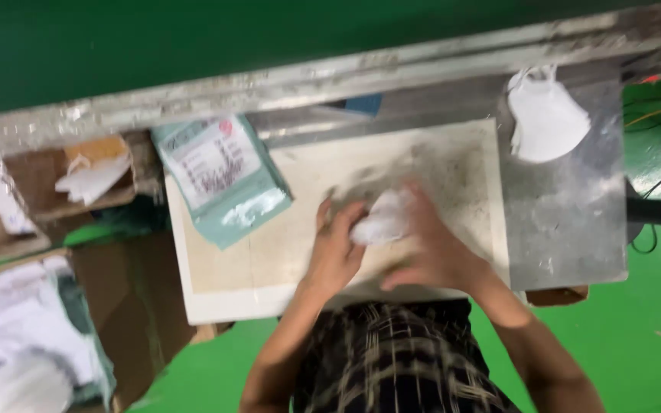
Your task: Packing several face masks into plastic bags at a manufacturing facility.
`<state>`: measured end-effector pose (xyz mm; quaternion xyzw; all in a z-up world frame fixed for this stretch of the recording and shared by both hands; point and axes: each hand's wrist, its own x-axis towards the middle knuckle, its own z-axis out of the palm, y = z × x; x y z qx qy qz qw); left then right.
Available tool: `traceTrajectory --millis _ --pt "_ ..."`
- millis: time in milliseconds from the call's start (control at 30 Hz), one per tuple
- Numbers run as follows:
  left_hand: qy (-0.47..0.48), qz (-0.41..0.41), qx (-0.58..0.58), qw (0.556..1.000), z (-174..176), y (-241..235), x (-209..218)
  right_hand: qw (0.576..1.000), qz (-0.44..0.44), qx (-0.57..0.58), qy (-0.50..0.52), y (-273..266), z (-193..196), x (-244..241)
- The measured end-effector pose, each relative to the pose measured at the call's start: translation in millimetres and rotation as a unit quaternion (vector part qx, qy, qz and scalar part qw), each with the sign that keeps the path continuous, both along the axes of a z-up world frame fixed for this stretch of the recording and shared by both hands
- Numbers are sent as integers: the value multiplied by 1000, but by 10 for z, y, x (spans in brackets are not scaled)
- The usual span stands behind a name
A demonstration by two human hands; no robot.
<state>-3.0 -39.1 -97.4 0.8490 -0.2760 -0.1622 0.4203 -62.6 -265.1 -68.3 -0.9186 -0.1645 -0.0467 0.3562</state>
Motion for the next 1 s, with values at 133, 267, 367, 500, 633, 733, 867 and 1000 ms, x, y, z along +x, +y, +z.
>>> traceTrajectory --millis 133,267,367,500,633,733,867,1000 --pt "-116 34 -83 989 28 19 33 941 -107 250 203 -138 -185 104" --pt "-48 13 -40 998 -203 22 194 977 -71 134 153 -177 -227 302" --pt "-20 56 -71 996 -422 -26 118 996 -39 68 30 -192 -620 322" --pt "-6 39 -111 993 22 -249 235 949 -51 236 202 -44 -842 244" --pt "81 44 -55 994 -635 177 -132 876 -108 388 266 64 -458 224" --pt "352 231 -191 887 -520 542 -341 815 -72 507 271 81 -389 212" --pt "224 177 -206 936 310 493 -115 702 -25 681 205 -7 -494 183" --pt "126 144 -6 981 552 563 168 714 -134 656 205 57 -426 258"
